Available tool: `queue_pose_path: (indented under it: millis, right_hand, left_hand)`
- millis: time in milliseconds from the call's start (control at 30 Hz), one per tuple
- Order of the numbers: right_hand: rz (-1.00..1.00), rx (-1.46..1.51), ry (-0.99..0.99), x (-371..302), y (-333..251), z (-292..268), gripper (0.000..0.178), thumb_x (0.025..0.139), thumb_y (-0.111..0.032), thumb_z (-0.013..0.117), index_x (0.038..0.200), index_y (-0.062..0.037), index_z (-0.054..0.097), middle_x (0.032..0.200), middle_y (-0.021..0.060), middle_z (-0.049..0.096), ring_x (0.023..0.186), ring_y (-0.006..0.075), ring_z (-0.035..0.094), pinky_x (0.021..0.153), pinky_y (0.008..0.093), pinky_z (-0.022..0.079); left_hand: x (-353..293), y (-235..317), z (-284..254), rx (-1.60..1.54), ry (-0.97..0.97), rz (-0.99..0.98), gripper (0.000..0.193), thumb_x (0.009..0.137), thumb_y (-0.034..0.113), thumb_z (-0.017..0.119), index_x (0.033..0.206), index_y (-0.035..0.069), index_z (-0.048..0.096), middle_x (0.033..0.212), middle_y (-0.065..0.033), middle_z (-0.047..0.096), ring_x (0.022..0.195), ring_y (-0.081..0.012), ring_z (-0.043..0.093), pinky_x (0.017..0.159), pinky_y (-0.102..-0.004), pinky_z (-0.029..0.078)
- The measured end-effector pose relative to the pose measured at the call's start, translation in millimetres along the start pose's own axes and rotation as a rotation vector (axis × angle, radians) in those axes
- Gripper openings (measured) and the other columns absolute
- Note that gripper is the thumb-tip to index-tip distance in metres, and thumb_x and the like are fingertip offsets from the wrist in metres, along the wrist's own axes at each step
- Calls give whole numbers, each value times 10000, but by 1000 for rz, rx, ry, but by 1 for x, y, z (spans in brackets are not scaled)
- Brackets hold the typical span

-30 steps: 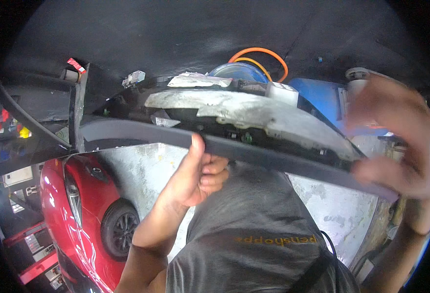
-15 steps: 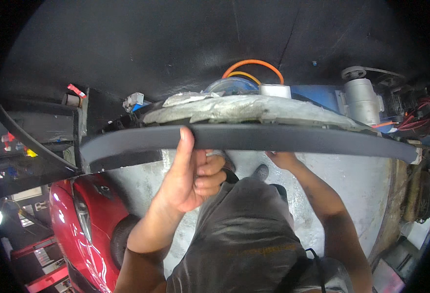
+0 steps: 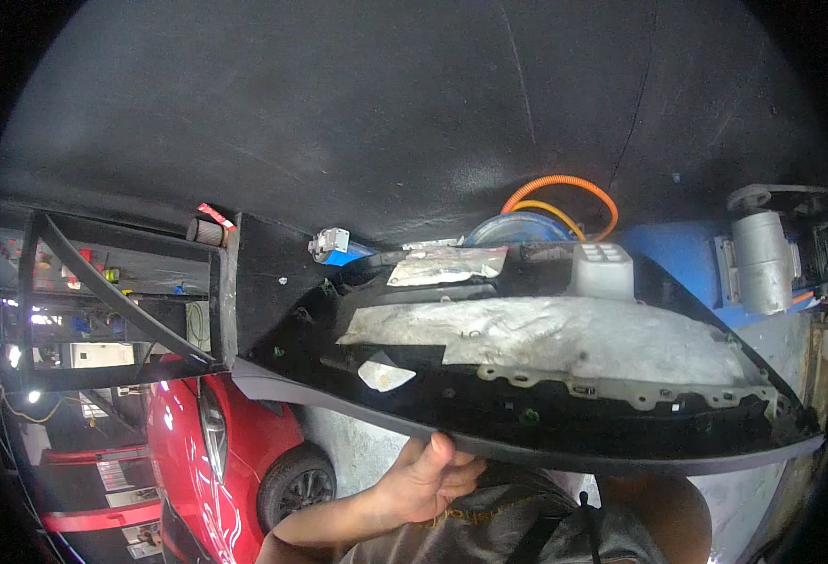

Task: The person removes a car door panel, then uses a screwdriver to unscrew fasteners from the back of the panel. After finishing, the person walks to a table and picks up two door handle assemblies.

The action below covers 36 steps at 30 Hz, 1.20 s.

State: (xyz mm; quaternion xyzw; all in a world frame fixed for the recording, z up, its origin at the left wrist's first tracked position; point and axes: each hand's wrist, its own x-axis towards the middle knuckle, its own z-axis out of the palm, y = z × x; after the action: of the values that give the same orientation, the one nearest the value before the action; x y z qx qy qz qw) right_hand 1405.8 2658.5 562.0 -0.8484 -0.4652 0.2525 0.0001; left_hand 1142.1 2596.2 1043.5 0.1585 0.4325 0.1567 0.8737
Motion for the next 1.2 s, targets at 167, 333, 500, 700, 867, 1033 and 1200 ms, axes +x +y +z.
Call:
queue_pose_path:
  millis: [167, 333, 500, 700, 867, 1033, 1200]
  right_hand:
    - [-38, 120, 49, -29, 35, 0, 302, 893, -264, 685, 1117, -64, 653, 1142, 138, 677, 1056, 308, 626, 919, 408, 489]
    - [-28, 319, 36, -136, 147, -12, 293, 894, -260, 679, 1109, -63, 654, 1141, 131, 674, 1058, 295, 621, 920, 401, 485]
    - [167, 468, 72, -261, 306, -60, 284, 895, -256, 672, 1101, -61, 655, 1141, 124, 671, 1059, 282, 615, 920, 395, 481]
    - [59, 489, 451, -340, 492, -199, 274, 896, -251, 665, 1092, -60, 656, 1139, 115, 667, 1060, 266, 609, 921, 387, 476]
    - [327, 519, 525, -316, 440, -413, 253, 1024, -291, 599, 1020, -51, 679, 896, -26, 622, 783, 103, 523, 691, 280, 423]
    - [-339, 308, 482, -240, 221, -579, 263, 1024, -178, 604, 1208, 8, 624, 1012, 28, 623, 920, 135, 559, 813, 284, 451]
    - [-943, 59, 189, -202, 3, -602, 317, 793, -137, 784, 1070, -10, 694, 994, 100, 642, 935, 239, 594, 816, 339, 472]
  left_hand:
    - [-2, 6, -8, -83, -121, -84, 705, 686, 840, 657, 696, 188, 390, 659, 95, 298, 563, -35, 252, 480, -208, 162]
    - [1, -5, -3, -99, 36, -48, 771, 602, 909, 629, 780, 171, 492, 656, 92, 318, 544, -36, 263, 474, -198, 177]
    - [17, -24, 10, -71, 267, 78, 901, 490, 985, 588, 831, 154, 517, 656, 84, 319, 507, -51, 257, 456, -224, 217]
    - [19, -38, 2, -107, 227, 157, 832, 612, 941, 627, 790, 139, 500, 644, 76, 340, 506, -47, 282, 446, -208, 218]
    - [17, -37, -3, -151, 96, 142, 664, 748, 759, 723, 781, 135, 500, 656, 87, 317, 529, -35, 294, 448, -191, 226]
    - [17, -43, -13, -287, 55, 112, 615, 749, 664, 792, 982, 130, 595, 677, 99, 341, 540, -30, 298, 456, -200, 218]
    - [16, -50, -7, -335, 82, 153, 690, 731, 711, 781, 1022, 108, 612, 682, 98, 306, 539, -32, 271, 455, -197, 200]
